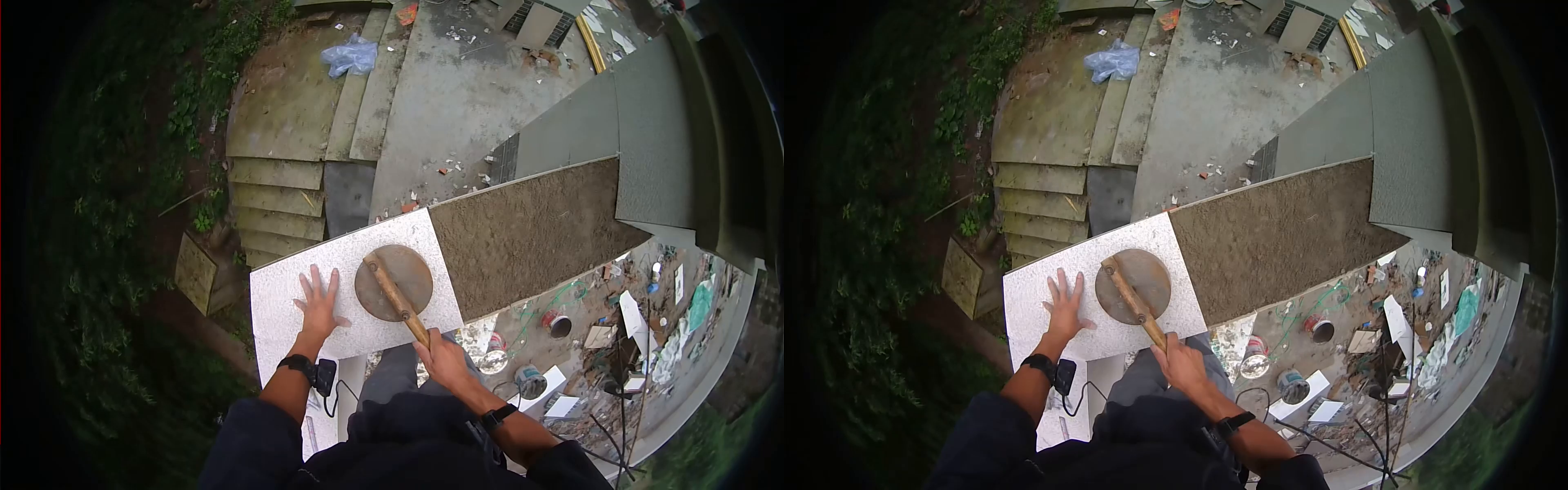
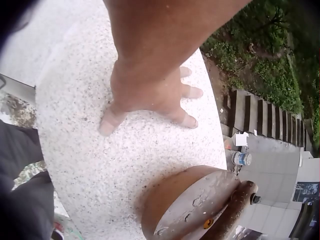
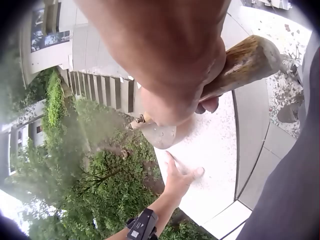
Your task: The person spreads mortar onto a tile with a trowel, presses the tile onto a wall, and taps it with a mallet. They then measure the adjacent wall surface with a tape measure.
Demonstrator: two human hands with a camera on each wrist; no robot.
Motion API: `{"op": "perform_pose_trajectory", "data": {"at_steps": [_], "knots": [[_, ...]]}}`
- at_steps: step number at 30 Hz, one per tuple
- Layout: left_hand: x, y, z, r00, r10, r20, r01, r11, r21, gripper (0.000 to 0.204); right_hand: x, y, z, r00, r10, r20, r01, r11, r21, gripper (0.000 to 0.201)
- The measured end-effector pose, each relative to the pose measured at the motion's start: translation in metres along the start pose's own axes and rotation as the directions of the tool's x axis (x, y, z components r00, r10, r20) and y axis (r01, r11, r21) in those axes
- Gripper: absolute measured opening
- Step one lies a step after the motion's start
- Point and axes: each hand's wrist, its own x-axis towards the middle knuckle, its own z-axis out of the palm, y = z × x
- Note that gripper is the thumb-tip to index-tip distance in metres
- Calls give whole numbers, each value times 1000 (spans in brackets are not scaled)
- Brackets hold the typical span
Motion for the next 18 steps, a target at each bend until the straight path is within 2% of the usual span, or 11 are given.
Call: {"op": "perform_pose_trajectory", "data": {"at_steps": [2,5,9,11,14,18], "knots": [[1,-2,2,1000,5,-4,-5,1000,2,141,-6,2,1,998,-47,-29,47,999,13,39],[0,0,1,999,19,-43,-19,1000,9,142,6,5,7,1000,6,12,-6,1000,-28,38],[1,-1,2,1000,6,-25,-6,1000,13,143,-7,-1,8,999,-17,-31,17,1000,-3,38],[0,2,2,999,5,-36,-5,1000,7,144,-9,4,9,994,-92,-57,93,996,4,39],[3,2,1,999,11,-37,-11,1000,-9,145,-1,16,23,999,-41,-23,40,999,-31,40],[-1,-2,6,999,21,-35,-21,1000,-4,145,3,11,17,1000,16,19,-15,999,-52,43]]}}
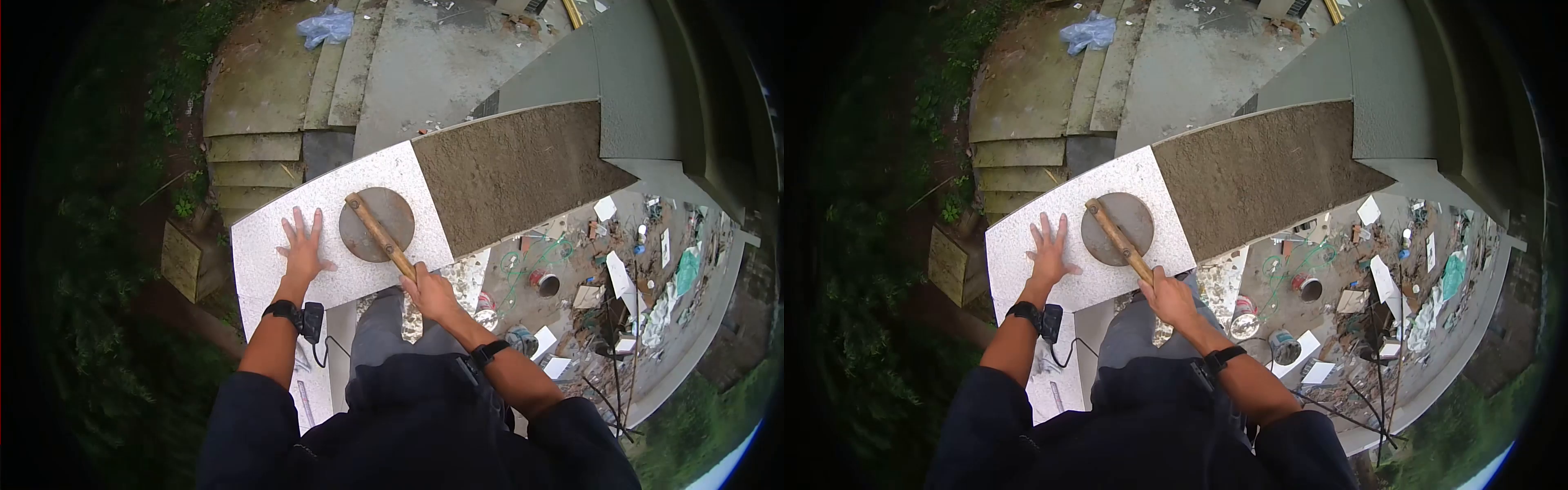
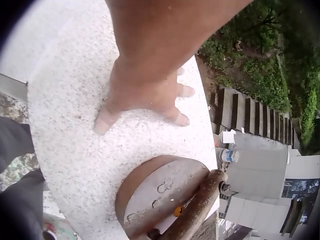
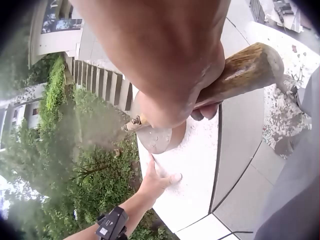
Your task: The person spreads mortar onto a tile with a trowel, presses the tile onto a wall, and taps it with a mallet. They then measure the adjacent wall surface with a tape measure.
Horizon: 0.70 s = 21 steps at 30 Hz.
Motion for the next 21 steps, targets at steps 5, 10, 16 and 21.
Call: {"op": "perform_pose_trajectory", "data": {"at_steps": [5,10,16,21], "knots": [[0,-27,22,987,77,-143,-79,997,-2,136,-5,-2,-2,998,52,-28,-54,997,-55,46],[-71,-152,87,913,-144,-381,109,988,-112,124,-6,-3,16,986,7,-165,-26,993,-112,45],[-107,-175,103,901,-238,-364,129,945,-299,120,-16,-34,44,996,10,-88,-12,1000,-18,41],[-119,-171,104,877,-314,-364,160,905,-394,123,-18,-90,72,981,-192,-40,188,978,-90,35]]}}
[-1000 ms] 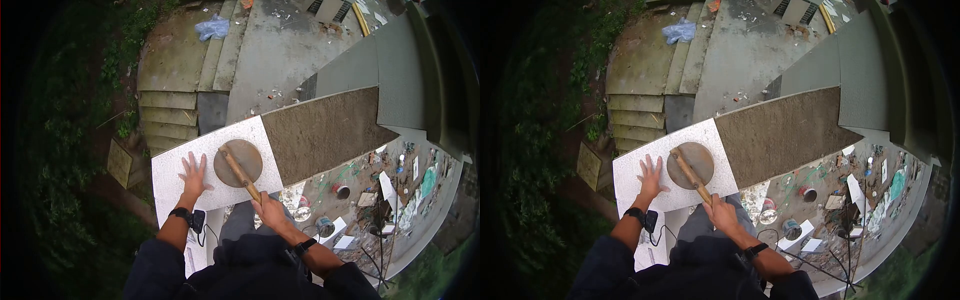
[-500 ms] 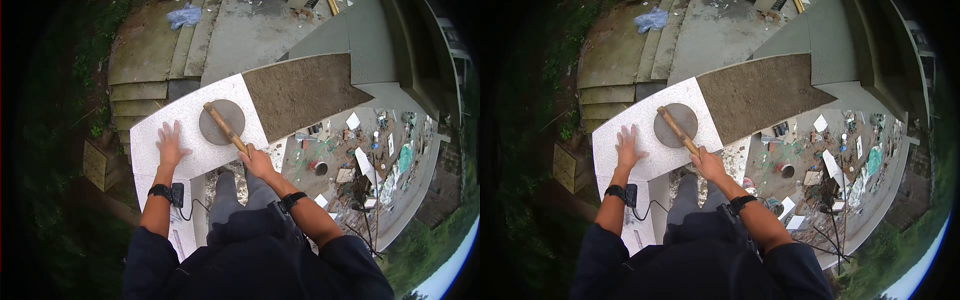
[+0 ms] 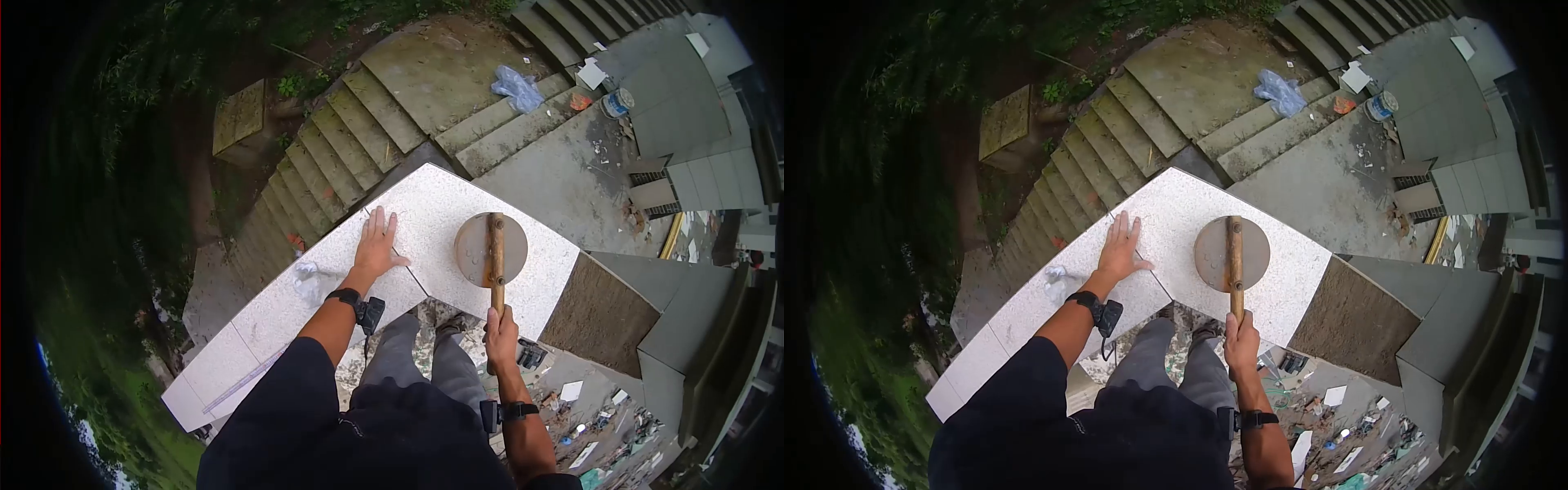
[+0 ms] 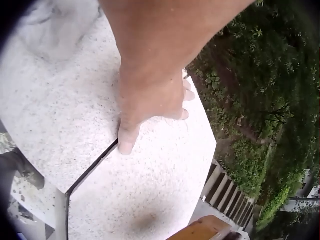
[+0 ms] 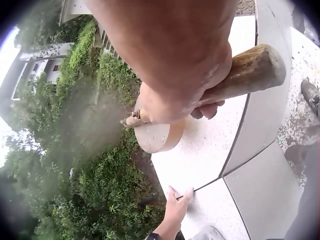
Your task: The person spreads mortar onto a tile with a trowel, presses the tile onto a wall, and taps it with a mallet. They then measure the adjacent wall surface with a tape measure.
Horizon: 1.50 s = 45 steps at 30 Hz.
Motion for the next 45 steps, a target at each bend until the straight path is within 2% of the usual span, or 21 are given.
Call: {"op": "perform_pose_trajectory", "data": {"at_steps": [2,4,8,10,12,13,15,18,20,22,24,25,29,31,32,34,35,36,38,42,45], "knots": [[-4,-3,0,1000,-14,1,14,1000,-17,124,6,-11,12,1000,8,15,-9,999,52,34],[-1,0,2,1000,-4,3,5,999,-41,125,13,-22,16,997,-74,1,74,997,-32,32],[-4,-3,3,1000,-20,-2,20,998,-59,125,43,-2,38,992,-113,50,121,972,-201,36],[-2,-2,0,999,-30,17,31,997,-67,125,36,-5,32,993,-89,76,102,977,-188,37],[0,-1,-2,998,-33,49,37,996,-76,124,26,-15,26,986,-160,47,166,971,-171,37],[-1,-1,-1,998,-43,55,47,996,-79,124,23,-19,24,990,-118,77,127,985,-117,37],[-3,-4,4,999,9,-38,-13,995,-102,126,26,-15,32,990,-101,99,115,982,-148,37],[-3,-5,4,999,10,-37,-14,994,-104,125,40,-19,44,985,-96,144,125,970,-211,38],[-1,-4,3,1000,-5,-9,4,995,-97,124,37,-27,39,985,-31,170,59,985,-165,38],[-3,-4,2,1000,0,-22,-3,994,-106,124,26,-30,37,984,-26,176,51,989,-139,39],[-3,-4,-1,1000,-2,-14,1,994,-106,124,16,-24,39,984,-122,131,135,986,-94,40],[-3,-3,-2,1000,4,-11,-5,994,-107,124,20,-18,48,981,-170,97,185,967,-173,39],[-1,-3,1,1000,-17,12,18,996,-86,124,34,-24,50,986,-85,141,117,963,-244,37],[-1,1,-6,999,-33,39,36,996,-83,123,22,-34,37,982,-60,179,84,988,-130,37],[0,2,-5,997,-50,51,54,996,-72,123,20,-30,38,982,-46,181,72,988,-139,37],[-3,2,-1,997,-50,64,54,996,-70,123,12,-17,44,988,-119,98,131,983,-130,39],[-2,2,0,997,-47,55,51,997,-64,123,21,1,55,983,-174,62,183,958,-220,37],[1,0,-1,998,-45,39,47,997,-57,123,26,0,53,983,-175,56,184,958,-221,37],[5,0,-5,999,-33,24,35,997,-66,123,31,-4,52,988,-86,130,110,977,-185,36],[4,-2,-2,998,-44,43,47,997,-54,123,8,-9,49,995,-74,63,78,994,-73,42],[0,1,0,999,-39,30,40,998,-48,123,22,-6,53,994,-70,85,84,981,-175,42]]}}
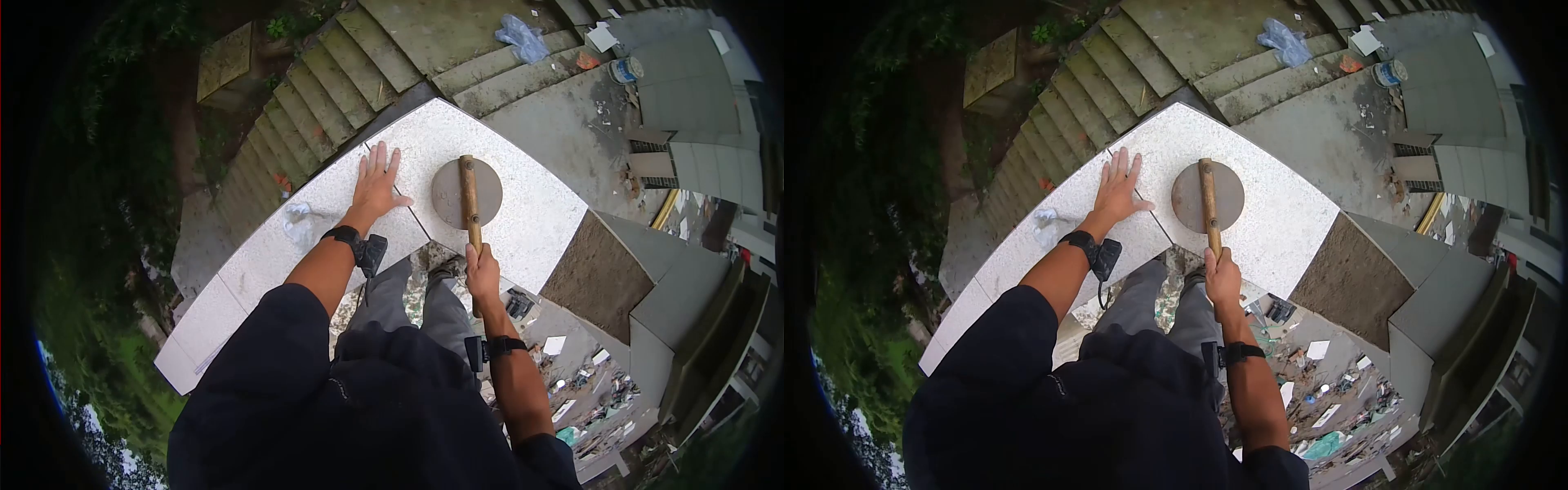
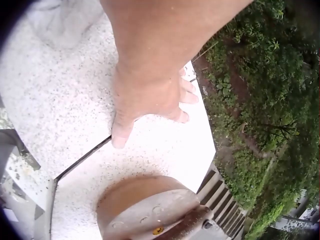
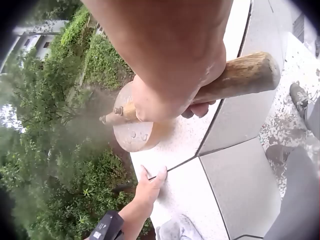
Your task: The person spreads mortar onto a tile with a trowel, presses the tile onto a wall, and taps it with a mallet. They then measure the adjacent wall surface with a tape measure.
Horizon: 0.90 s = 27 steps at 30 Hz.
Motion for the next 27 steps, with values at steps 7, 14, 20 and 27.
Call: {"op": "perform_pose_trajectory", "data": {"at_steps": [7,14,20,27], "knots": [[-7,-1,7,1000,15,7,-14,999,-47,122,-23,11,6,999,30,-26,-26,992,123,44],[5,4,-1,998,-42,43,41,999,22,127,-7,20,6,1000,13,-18,-11,998,58,43],[45,55,-29,976,126,177,-150,980,133,136,-10,-19,-35,993,93,-68,-77,975,207,40],[53,53,-22,970,102,219,-134,981,137,142,31,5,-27,990,137,-16,-133,977,166,44]]}}
